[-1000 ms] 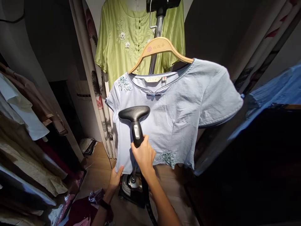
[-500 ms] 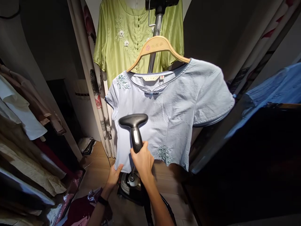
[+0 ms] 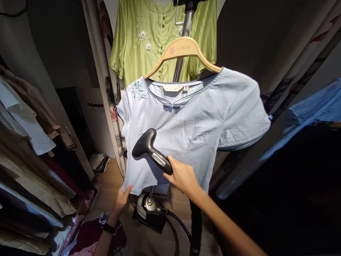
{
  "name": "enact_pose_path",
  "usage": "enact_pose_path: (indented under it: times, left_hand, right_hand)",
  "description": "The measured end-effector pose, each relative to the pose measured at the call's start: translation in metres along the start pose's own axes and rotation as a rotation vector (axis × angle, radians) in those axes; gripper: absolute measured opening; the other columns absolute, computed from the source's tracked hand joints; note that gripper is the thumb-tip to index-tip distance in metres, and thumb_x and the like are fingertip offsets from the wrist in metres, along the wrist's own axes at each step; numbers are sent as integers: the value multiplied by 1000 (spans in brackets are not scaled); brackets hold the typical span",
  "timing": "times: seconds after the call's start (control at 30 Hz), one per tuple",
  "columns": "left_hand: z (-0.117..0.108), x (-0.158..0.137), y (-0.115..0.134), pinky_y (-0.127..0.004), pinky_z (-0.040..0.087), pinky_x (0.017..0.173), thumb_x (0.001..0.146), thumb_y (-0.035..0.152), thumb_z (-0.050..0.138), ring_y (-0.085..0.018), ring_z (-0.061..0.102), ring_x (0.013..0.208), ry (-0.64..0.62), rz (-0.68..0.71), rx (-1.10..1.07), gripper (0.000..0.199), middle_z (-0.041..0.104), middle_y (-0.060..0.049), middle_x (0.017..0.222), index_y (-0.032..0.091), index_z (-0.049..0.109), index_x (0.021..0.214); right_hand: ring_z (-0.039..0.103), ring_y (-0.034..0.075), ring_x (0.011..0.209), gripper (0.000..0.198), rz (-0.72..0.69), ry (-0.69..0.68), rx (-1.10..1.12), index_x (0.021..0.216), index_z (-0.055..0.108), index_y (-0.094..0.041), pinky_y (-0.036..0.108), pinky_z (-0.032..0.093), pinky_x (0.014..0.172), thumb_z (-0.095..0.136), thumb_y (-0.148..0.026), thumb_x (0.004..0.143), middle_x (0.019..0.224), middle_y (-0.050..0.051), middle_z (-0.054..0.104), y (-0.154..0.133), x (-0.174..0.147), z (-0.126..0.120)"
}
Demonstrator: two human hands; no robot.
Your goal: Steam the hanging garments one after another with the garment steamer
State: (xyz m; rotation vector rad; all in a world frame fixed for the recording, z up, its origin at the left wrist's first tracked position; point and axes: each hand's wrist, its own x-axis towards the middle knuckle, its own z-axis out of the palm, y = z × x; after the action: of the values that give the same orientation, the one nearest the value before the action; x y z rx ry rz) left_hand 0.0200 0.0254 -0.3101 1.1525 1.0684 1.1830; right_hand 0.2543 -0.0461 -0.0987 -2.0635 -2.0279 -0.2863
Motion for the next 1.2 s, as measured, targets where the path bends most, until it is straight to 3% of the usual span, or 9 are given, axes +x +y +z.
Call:
enact_pose_path:
  times: [0.17, 0.27, 0.53, 0.77, 0.9, 1.0, 1.07, 1.13, 1.2]
  left_hand:
    - [-8, 3, 3, -41, 50, 90, 61, 72, 66, -37, 64, 101, 23, 41, -3, 74, 71, -21, 100, 5, 69, 94]
    - [-9, 1, 2, -40, 50, 90, 63, 71, 66, -34, 65, 101, -15, 41, -1, 72, 72, -19, 100, 6, 69, 94]
    - [-9, 0, 1, -36, 50, 90, 71, 62, 65, -29, 65, 99, -88, 68, -17, 62, 72, -16, 102, 7, 69, 99]
    - [-1, 14, -7, -34, 49, 89, 75, 59, 63, -27, 64, 98, -158, 102, -2, 57, 72, -14, 102, 7, 69, 98]
    - [-5, 22, -2, -33, 49, 84, 76, 58, 63, -25, 65, 89, -297, 107, 43, 52, 72, -11, 91, 8, 70, 87]
    - [-7, 40, 24, -35, 49, 84, 73, 56, 67, -25, 65, 88, -366, 50, 67, 49, 72, -12, 90, 10, 71, 89]
    - [-5, 61, 58, -38, 47, 91, 71, 50, 72, -26, 64, 96, -255, 57, 64, 48, 71, -15, 100, 11, 69, 99]
    - [4, 87, 103, -38, 42, 99, 76, 43, 70, -26, 61, 108, -121, 171, 30, 44, 65, -18, 116, 12, 66, 107]
    - [16, 116, 151, -37, 38, 104, 82, 38, 65, -25, 56, 117, -78, 332, -30, 37, 60, -17, 125, 11, 64, 109]
  right_hand:
    - [62, 23, 74, 42, -90, 30, -294, 112, 47, -20, 27, 19, 53, 64, -39, 79, 92, 6, 67, 11, 29, -50]
    - [61, 23, 74, 40, -105, 86, -353, 110, 47, -21, 26, 18, 53, 65, -39, 79, 94, 6, 65, 6, 45, -70]
    - [59, 19, 67, 46, -203, -77, -388, 113, 49, -20, 25, 16, 52, 70, -34, 75, 94, 7, 66, 8, 50, -57]
    - [57, 18, 60, 35, -153, 96, -458, 107, 49, -20, 26, 13, 48, 61, -38, 80, 92, 6, 66, 18, 52, -79]
    - [58, 19, 59, 33, -130, 95, -512, 106, 48, -20, 27, 13, 46, 58, -41, 81, 91, 5, 67, 22, 49, -82]
    - [60, 20, 61, 33, -140, 47, -513, 105, 48, -20, 27, 12, 46, 59, -39, 80, 90, 5, 67, 28, 45, -72]
    - [61, 21, 62, 34, -135, 37, -507, 105, 47, -20, 26, 12, 46, 59, -39, 80, 86, 5, 68, 33, 44, -66]
    - [62, 22, 63, 36, -120, 44, -514, 107, 47, -18, 26, 13, 46, 58, -40, 80, 80, 6, 67, 39, 44, -62]
    - [63, 23, 64, 37, -111, 56, -528, 109, 47, -17, 26, 13, 46, 58, -40, 81, 77, 6, 66, 42, 45, -60]
